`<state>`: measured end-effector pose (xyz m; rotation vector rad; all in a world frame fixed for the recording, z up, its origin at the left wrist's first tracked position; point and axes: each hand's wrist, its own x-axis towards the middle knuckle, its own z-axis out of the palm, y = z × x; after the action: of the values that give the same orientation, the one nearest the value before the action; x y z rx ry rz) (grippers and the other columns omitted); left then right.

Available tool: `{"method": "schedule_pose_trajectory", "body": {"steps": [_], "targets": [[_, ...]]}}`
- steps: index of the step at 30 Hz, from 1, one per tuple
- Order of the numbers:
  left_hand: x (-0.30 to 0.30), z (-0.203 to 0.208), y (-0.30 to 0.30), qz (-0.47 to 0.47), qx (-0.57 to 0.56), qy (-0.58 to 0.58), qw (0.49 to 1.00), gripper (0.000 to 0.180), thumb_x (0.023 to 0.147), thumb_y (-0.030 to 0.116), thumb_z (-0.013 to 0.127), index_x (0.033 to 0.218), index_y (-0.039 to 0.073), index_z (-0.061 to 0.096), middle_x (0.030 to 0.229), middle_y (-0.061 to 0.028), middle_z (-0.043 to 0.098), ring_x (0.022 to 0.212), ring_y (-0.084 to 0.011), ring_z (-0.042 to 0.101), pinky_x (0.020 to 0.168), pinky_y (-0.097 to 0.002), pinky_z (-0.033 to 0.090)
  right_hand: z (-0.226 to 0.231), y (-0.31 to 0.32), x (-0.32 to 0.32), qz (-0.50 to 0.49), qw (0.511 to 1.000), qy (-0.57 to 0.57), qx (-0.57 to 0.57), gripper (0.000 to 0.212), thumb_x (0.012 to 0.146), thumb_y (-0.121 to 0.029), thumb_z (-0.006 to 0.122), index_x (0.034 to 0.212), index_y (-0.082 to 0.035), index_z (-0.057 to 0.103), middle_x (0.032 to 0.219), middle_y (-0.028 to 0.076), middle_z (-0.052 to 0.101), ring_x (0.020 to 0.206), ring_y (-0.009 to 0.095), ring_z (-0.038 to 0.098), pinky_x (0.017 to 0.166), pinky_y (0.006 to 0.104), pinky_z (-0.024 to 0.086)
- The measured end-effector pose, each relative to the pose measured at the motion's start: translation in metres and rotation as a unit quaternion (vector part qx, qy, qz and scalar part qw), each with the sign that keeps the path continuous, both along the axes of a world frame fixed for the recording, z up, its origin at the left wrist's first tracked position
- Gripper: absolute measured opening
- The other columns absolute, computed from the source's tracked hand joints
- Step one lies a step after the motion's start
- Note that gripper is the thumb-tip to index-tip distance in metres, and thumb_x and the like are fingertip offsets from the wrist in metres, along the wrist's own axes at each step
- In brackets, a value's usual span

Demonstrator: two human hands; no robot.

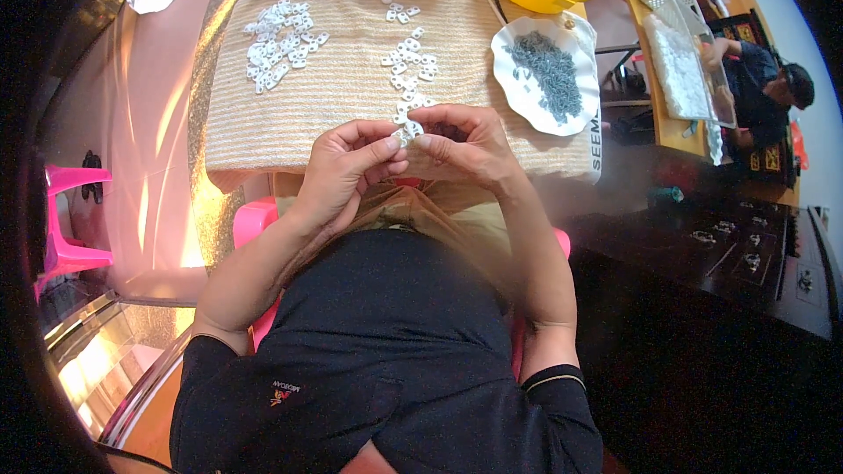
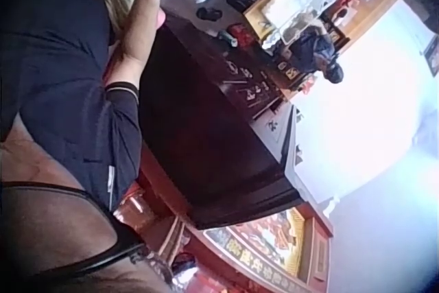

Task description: Assembling small white plastic components by hand at a workbench.

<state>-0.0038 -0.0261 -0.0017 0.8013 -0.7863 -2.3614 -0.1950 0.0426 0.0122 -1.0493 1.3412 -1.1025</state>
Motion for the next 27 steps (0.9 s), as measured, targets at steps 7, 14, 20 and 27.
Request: {"method": "schedule_pose_trajectory", "body": {"steps": [7,14,20,27], "targets": [[0.0012,-0.0026,-0.0008,-0.013,-0.012,-0.001,1.000,0.017,0.088,0.004,0.063,0.104,-0.002,0.061,0.092,-0.0092,0.066,0.078,-0.0140,0.065,0.074,-0.0257,0.057,0.0022,-0.0003,0.0015,0.002,1.000,-0.003,0.000,0.029,0.085,-0.005,0.068,0.113,0.001,0.064,0.098,0.003,0.067,0.087,0.007,0.061,0.077,0.0211,0.050],[0.0005,-0.0028,0.0000,-0.014,-0.011,0.002,1.000,0.017,0.088,0.004,0.064,0.103,-0.002,0.062,0.092,-0.0085,0.066,0.078,-0.0133,0.065,0.074,-0.0252,0.057,0.0005,-0.0012,0.0036,0.015,1.000,-0.011,-0.025,0.029,0.086,-0.004,0.068,0.114,0.001,0.063,0.097,0.003,0.067,0.087,0.007,0.061,0.077,0.0209,0.050],[0.0009,-0.0018,0.0001,-0.017,-0.003,-0.006,1.000,0.016,0.088,0.005,0.064,0.103,-0.001,0.062,0.092,-0.0082,0.066,0.077,-0.0126,0.065,0.073,-0.0246,0.057,-0.0002,-0.0018,0.0045,0.029,0.999,0.004,-0.031,0.027,0.086,-0.004,0.067,0.113,0.002,0.063,0.097,0.004,0.067,0.086,0.007,0.062,0.076,0.0208,0.051],[0.0005,-0.0011,0.0010,-0.017,-0.005,-0.007,1.000,0.016,0.088,0.005,0.064,0.103,-0.001,0.062,0.092,-0.0084,0.066,0.076,-0.0124,0.065,0.072,-0.0245,0.057,0.0000,-0.0013,0.0040,0.033,0.999,-0.017,-0.026,0.028,0.087,-0.004,0.066,0.113,0.003,0.062,0.097,0.004,0.067,0.086,0.007,0.062,0.076,0.0208,0.052]]}}
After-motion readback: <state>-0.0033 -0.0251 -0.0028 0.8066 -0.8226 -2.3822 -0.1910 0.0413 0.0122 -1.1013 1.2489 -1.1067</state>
